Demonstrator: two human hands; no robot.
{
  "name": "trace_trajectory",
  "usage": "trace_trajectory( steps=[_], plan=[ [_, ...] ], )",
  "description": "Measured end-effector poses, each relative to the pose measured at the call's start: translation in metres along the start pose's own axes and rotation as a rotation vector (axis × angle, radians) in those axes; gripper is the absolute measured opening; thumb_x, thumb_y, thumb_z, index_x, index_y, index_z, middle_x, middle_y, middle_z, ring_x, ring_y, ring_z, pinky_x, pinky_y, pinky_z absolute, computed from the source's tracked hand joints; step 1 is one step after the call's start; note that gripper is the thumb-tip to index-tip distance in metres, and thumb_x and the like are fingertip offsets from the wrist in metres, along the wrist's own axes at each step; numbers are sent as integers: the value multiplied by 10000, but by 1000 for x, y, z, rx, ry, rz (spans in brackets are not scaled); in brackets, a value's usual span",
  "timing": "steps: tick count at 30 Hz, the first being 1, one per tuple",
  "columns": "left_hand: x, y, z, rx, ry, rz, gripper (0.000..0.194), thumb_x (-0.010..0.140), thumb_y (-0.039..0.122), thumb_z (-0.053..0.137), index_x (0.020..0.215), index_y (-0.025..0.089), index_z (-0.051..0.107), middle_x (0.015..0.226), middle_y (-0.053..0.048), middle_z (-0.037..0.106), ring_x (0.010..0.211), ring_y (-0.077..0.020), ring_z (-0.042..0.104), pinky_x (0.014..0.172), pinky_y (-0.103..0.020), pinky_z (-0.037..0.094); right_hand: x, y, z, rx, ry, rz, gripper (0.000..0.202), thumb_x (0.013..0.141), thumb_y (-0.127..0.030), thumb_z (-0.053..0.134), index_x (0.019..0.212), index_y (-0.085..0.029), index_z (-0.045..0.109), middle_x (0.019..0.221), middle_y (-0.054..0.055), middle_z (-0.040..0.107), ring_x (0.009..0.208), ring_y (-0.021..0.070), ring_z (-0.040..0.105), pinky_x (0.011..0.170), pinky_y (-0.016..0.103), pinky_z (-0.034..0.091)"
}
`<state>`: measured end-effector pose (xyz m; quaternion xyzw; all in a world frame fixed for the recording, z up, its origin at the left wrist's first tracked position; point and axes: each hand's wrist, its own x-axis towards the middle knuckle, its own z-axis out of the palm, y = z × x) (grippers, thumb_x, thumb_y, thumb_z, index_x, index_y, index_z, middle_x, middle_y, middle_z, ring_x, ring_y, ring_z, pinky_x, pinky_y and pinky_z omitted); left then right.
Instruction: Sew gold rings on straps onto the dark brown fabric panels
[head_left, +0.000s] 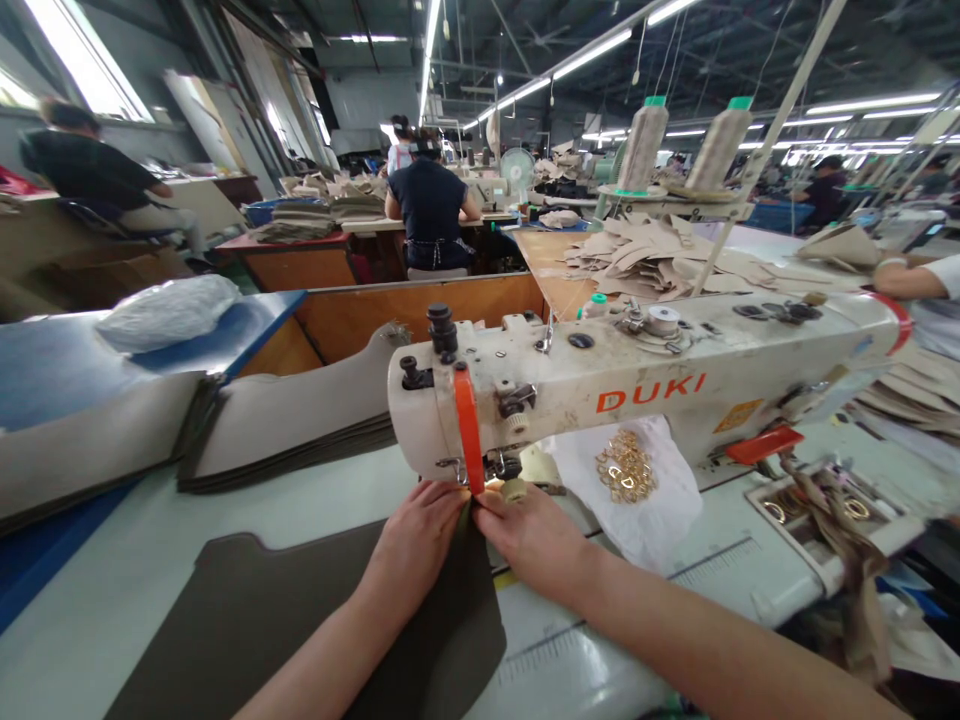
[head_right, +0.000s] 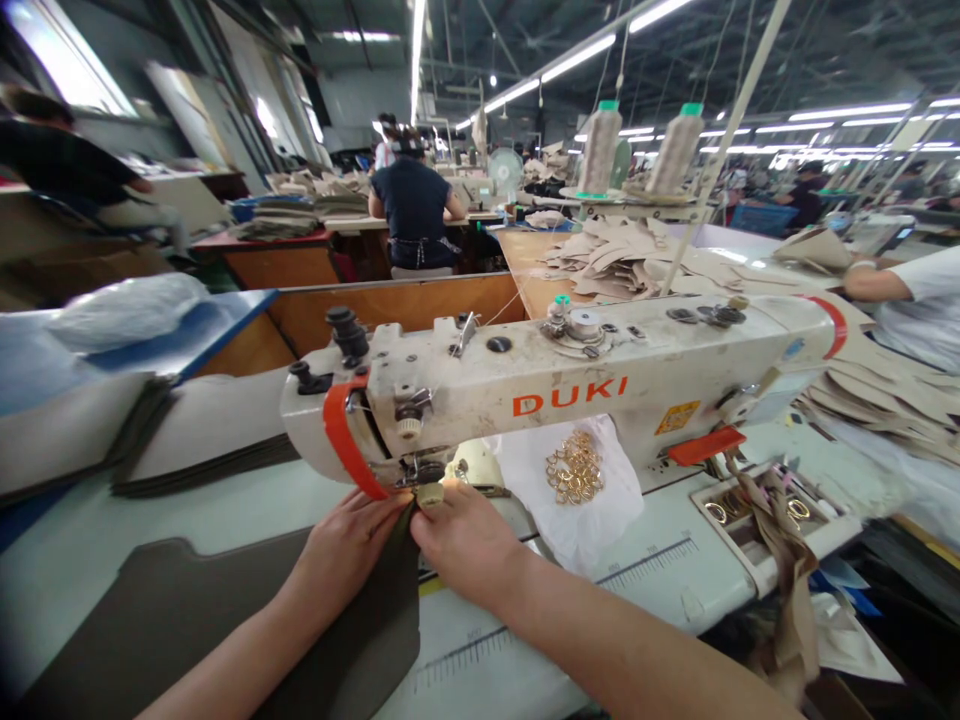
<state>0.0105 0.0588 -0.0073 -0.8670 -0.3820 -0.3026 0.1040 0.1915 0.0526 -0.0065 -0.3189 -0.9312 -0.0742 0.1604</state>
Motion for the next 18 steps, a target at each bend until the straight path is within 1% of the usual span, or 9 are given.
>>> trace_trajectory(
  steps=[8, 13, 16, 18],
  plan=[
    [-2, -2, 2, 5, 25, -16, 355, 949, 166, 345, 850, 170, 686, 773, -61, 729, 750, -182, 675, 735, -308, 595, -1, -1, 2, 18, -3, 19, 72, 877, -112, 529, 908, -141, 586, 1049, 93, 650, 863, 212, 569, 828, 339, 443],
    [-1, -1, 2, 7, 4, -43, 378, 959, 200, 335, 831, 167, 689, 770, -63, 730, 766, -185, 674, 768, -320, 592, -4, -1, 1, 24, -7, 41, 94, 901, -114, 506, 912, -140, 596, 1030, 102, 658, 851, 203, 574, 805, 345, 450],
    [-1, 0, 1, 7, -2, -42, 365, 950, 183, 348, 848, 167, 698, 776, -62, 736, 778, -185, 679, 771, -328, 597, -7, 0, 1, 29, 22, 27, 119, 928, -135, 482, 915, -147, 600, 1032, 91, 660, 880, 192, 578, 813, 339, 447],
    [-2, 1, 0, 8, -8, -27, 364, 947, 164, 348, 869, 163, 703, 800, -62, 746, 797, -184, 684, 782, -335, 598, -10, -1, 0, 53, 52, -2, 116, 936, -150, 485, 927, -154, 600, 1016, 67, 659, 923, 179, 574, 845, 321, 438]
  ],
)
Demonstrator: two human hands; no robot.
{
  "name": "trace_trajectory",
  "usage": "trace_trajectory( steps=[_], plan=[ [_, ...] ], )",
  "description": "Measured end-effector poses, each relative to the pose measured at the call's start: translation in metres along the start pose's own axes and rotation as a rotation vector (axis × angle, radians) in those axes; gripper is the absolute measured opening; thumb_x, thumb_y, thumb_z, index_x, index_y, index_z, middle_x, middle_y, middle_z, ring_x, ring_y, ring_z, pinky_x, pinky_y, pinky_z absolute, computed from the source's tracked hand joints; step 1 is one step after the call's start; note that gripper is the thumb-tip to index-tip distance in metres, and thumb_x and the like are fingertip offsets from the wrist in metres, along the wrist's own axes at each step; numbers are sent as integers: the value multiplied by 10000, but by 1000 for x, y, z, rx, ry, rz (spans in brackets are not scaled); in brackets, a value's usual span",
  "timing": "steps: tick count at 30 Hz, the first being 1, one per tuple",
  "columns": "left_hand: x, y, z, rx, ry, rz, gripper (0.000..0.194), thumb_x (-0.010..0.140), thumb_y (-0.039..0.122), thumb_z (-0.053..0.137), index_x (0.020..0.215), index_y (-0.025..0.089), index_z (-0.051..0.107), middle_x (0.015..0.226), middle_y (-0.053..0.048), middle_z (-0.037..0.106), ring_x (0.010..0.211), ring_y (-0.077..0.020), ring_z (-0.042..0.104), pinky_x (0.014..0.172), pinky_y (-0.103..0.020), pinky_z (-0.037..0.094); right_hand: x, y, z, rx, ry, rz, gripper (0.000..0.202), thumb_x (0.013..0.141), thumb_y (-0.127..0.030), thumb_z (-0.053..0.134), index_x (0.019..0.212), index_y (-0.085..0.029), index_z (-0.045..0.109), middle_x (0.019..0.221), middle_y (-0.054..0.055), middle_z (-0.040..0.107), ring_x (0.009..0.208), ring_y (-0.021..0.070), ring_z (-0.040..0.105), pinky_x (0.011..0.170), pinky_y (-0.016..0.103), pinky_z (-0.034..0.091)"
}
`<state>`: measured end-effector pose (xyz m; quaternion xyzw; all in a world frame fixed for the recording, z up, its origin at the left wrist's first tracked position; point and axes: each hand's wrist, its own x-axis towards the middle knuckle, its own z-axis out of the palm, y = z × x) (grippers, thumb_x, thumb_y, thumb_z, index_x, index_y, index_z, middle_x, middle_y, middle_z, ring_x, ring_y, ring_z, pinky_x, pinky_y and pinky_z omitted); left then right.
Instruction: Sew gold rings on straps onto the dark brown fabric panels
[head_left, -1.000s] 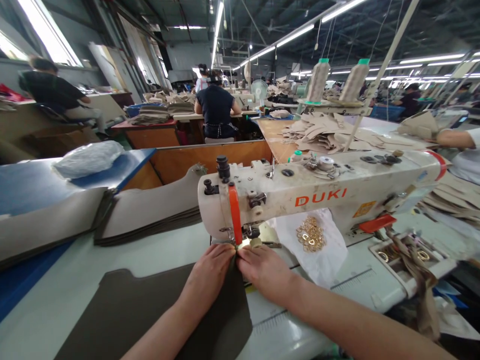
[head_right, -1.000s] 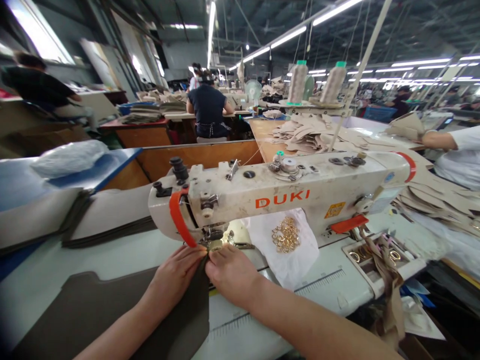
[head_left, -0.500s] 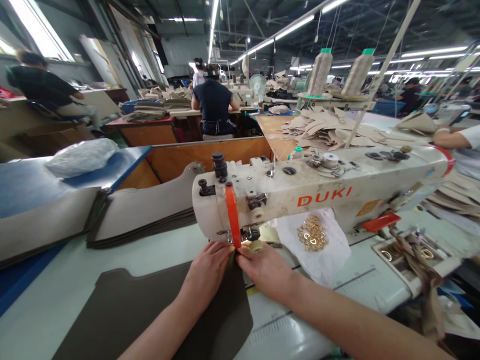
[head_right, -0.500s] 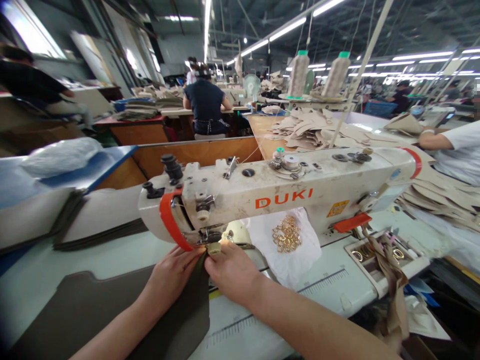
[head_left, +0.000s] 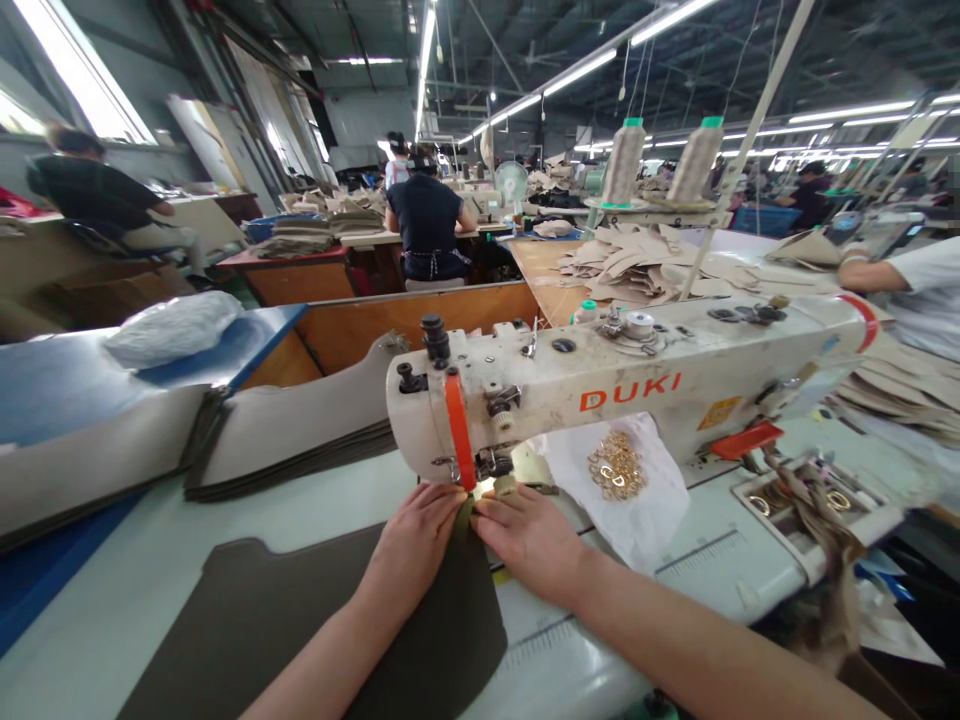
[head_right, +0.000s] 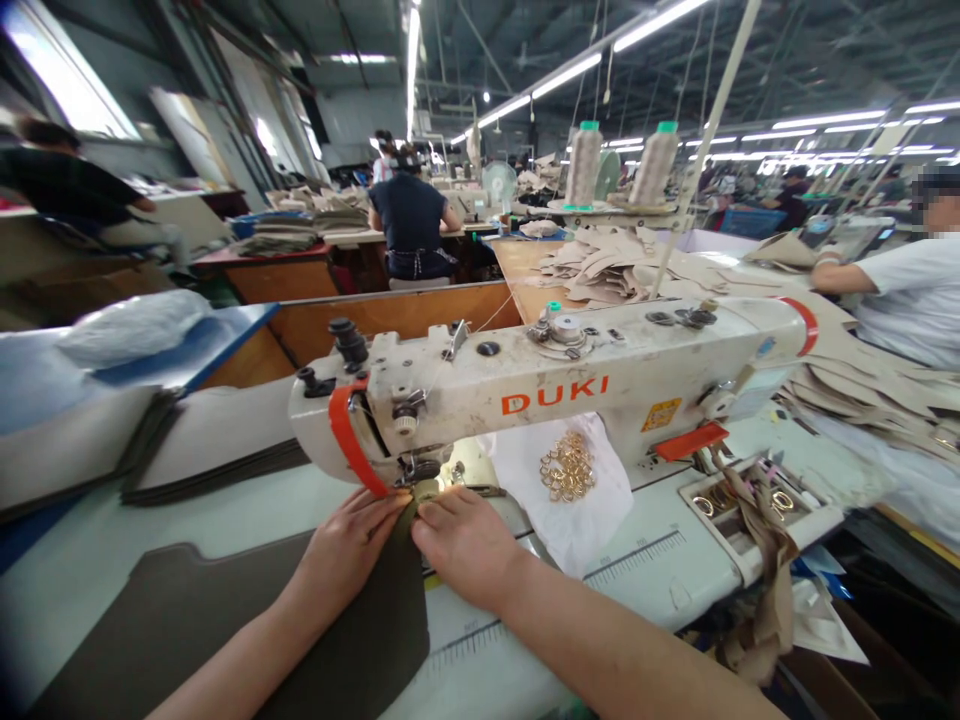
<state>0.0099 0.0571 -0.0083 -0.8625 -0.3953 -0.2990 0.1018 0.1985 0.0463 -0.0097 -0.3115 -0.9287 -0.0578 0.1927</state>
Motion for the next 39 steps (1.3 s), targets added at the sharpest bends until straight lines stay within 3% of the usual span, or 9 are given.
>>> trace_trajectory(
  steps=[6, 11, 15, 23, 31, 39],
  plan=[
    [-9, 3, -4, 84, -62, 2, 369, 957, 188, 336, 986, 121, 698, 948, -95, 758, 903, -196, 692, 835, -352, 593, -4, -3, -1, 55, -24, -66, 120, 947, -186, 491, 981, -168, 605, 1015, 36, 648, 1003, 160, 554, 945, 289, 405],
    [-16, 3, -4, 155, -133, 90, 404, 921, 119, 312, 1022, 107, 703, 1015, -110, 752, 981, -200, 685, 882, -322, 570, -4, -3, 1, 45, -29, -67, 116, 939, -193, 510, 979, -168, 615, 1015, 32, 649, 978, 165, 563, 917, 291, 419],
    [-19, 0, -3, 133, -180, 68, 384, 886, 91, 353, 1060, 132, 694, 1063, -97, 742, 1027, -192, 669, 916, -310, 546, -3, -2, 1, 54, -32, -69, 94, 928, -195, 530, 948, -169, 619, 998, 26, 647, 956, 162, 561, 913, 289, 419],
    [-15, 0, -4, 250, -124, 163, 414, 901, 79, 305, 983, 99, 710, 992, -110, 760, 939, -191, 704, 849, -273, 563, 1, -3, -1, 57, -54, -60, 91, 918, -179, 542, 866, -156, 613, 978, 35, 655, 956, 153, 561, 893, 276, 430],
    [-15, -6, -1, 152, -160, 99, 381, 881, 99, 351, 1032, 157, 696, 1049, -82, 749, 1021, -193, 675, 925, -290, 534, 5, -2, -3, 63, -81, -19, 127, 934, -162, 505, 849, -162, 599, 939, 30, 656, 928, 151, 577, 861, 279, 442],
    [-16, -4, 1, 170, -138, 98, 382, 887, 100, 339, 1000, 117, 703, 1024, -117, 752, 995, -209, 688, 884, -301, 559, 5, -2, -1, 68, -83, -18, 106, 925, -160, 518, 863, -155, 604, 940, 32, 655, 932, 151, 575, 866, 277, 445]
  ],
)
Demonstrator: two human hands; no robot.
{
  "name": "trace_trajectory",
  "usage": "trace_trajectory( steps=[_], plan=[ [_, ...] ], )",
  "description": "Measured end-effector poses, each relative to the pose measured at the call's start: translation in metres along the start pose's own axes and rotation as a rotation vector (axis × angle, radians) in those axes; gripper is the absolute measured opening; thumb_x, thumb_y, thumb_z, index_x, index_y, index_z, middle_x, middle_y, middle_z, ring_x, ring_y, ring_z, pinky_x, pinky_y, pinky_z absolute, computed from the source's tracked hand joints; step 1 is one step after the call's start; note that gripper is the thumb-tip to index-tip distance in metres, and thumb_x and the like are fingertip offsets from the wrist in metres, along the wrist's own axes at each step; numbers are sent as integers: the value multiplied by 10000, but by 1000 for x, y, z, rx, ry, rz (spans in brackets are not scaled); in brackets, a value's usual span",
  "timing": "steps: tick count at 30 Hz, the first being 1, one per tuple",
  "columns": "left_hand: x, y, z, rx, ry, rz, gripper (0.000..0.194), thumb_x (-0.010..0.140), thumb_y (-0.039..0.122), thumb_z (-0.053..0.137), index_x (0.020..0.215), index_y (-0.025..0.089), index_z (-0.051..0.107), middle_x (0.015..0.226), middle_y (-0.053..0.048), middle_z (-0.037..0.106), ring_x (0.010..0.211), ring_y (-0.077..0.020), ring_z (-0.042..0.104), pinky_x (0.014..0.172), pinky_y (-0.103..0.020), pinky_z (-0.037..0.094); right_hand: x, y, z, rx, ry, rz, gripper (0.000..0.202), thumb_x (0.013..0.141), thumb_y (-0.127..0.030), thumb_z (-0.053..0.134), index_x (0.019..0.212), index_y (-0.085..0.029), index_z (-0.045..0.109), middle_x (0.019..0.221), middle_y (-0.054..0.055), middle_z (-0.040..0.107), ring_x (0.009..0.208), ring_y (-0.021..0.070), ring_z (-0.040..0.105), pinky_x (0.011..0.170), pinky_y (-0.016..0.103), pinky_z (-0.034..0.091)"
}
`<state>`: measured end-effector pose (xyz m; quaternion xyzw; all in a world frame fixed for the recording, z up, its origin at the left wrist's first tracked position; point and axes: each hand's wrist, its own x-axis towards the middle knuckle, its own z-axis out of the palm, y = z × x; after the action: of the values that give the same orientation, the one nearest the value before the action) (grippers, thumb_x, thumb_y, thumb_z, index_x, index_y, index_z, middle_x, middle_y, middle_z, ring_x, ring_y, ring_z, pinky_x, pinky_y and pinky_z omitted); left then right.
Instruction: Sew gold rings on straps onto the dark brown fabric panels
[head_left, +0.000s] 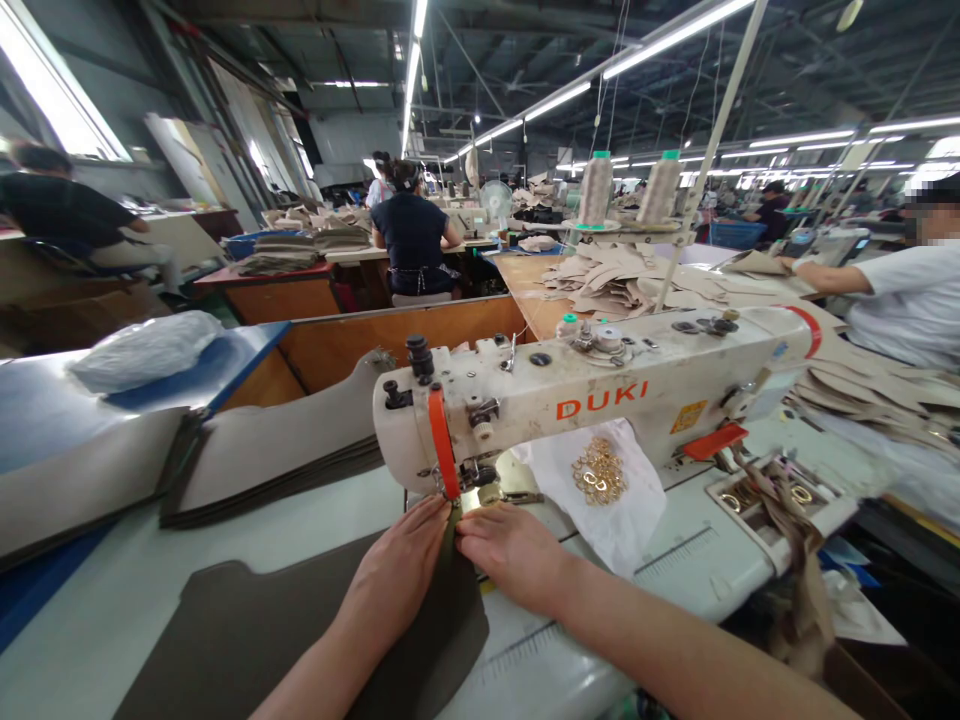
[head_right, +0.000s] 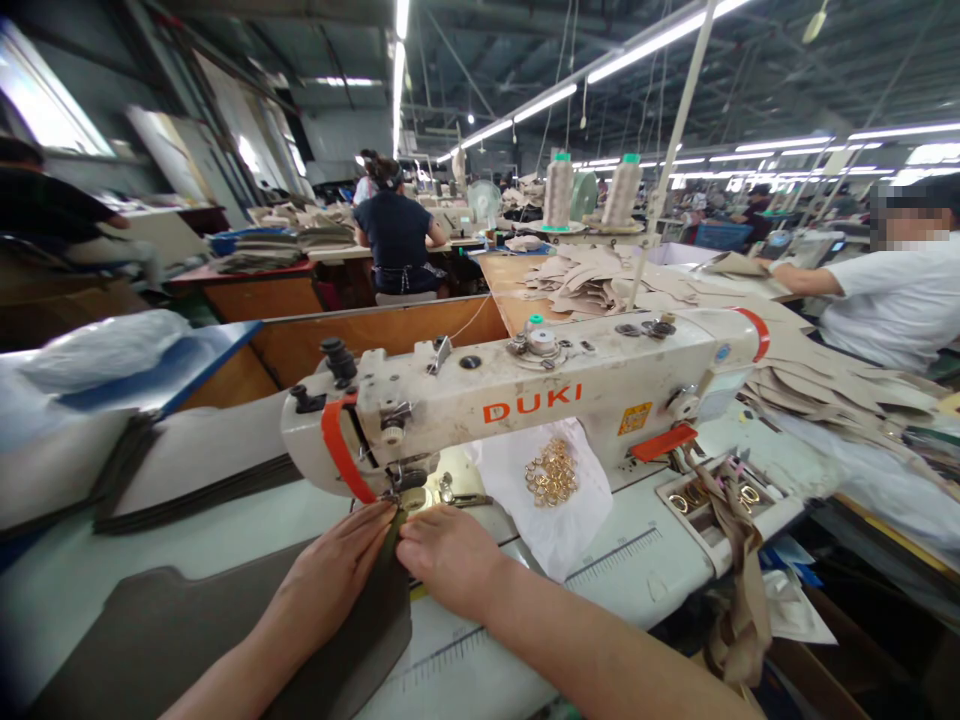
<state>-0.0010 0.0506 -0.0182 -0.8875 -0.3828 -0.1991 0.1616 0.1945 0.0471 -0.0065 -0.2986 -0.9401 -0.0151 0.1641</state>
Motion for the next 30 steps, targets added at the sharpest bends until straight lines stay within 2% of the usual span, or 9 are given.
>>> trace_trajectory(
  steps=[6, 14, 21, 24, 26, 28, 29, 30],
  plan=[
    [-1, 2, -1, -22, -54, -47, 379, 873, 103, 357, 1024, 150, 702, 1054, -94, 747, 1030, -198, 673, 927, -311, 540, -2, -2, 3, 23, 15, 1, 94, 919, -156, 528, 882, -147, 614, 979, 43, 656, 973, 158, 566, 900, 273, 436],
    [0, 5, -6, -6, 0, -49, 380, 892, 109, 344, 1005, 130, 706, 1016, -111, 755, 977, -203, 695, 876, -298, 564, -1, -2, 6, 9, 32, -9, 96, 909, -156, 541, 887, -143, 633, 960, 41, 673, 942, 159, 585, 887, 272, 454],
    [-39, 24, -33, 40, -29, -63, 369, 885, 83, 359, 1044, 147, 687, 1083, -82, 736, 1000, -173, 687, 883, -269, 567, -13, -42, 13, 55, 93, -91, 79, 904, -165, 555, 899, -152, 633, 1026, 49, 689, 985, 178, 596, 896, 308, 480],
    [-49, 32, -47, 6, -39, -166, 331, 923, 183, 382, 1128, 161, 640, 1142, -76, 713, 1037, -166, 672, 899, -268, 557, -17, -52, 15, 106, 97, -79, 87, 898, -162, 565, 944, -153, 638, 1028, 42, 695, 1008, 176, 603, 917, 318, 484],
    [-59, 37, -56, 8, -20, -215, 383, 926, 289, 418, 1260, 156, 551, 1269, -101, 639, 1121, -189, 628, 911, -287, 549, -18, -52, 14, 139, 96, -67, 117, 904, -165, 555, 978, -152, 644, 1047, 45, 698, 1031, 171, 603, 938, 312, 478],
    [-79, 44, -62, 29, 20, -145, 553, 906, 412, 446, 1394, 156, 409, 1375, -124, 544, 1200, -231, 569, 912, -307, 546, -18, -51, 12, 169, 100, -60, 149, 918, -163, 524, 991, -156, 653, 1068, 50, 702, 1040, 165, 606, 944, 299, 476],
    [-94, 47, -65, 33, 42, -61, 640, 890, 483, 443, 1434, 160, 348, 1382, -128, 535, 1205, -247, 565, 904, -307, 547, -19, -51, 12, 185, 108, -58, 163, 922, -162, 509, 985, -160, 659, 1071, 50, 704, 1034, 163, 611, 941, 294, 478],
    [-110, 50, -67, 50, 77, 13, 639, 897, 499, 419, 1453, 202, 317, 1331, -95, 591, 1159, -228, 601, 879, -276, 550, -19, -50, 11, 206, 120, -56, 173, 923, -164, 499, 977, -165, 663, 1068, 48, 708, 1020, 163, 617, 935, 289, 481]
  ],
)
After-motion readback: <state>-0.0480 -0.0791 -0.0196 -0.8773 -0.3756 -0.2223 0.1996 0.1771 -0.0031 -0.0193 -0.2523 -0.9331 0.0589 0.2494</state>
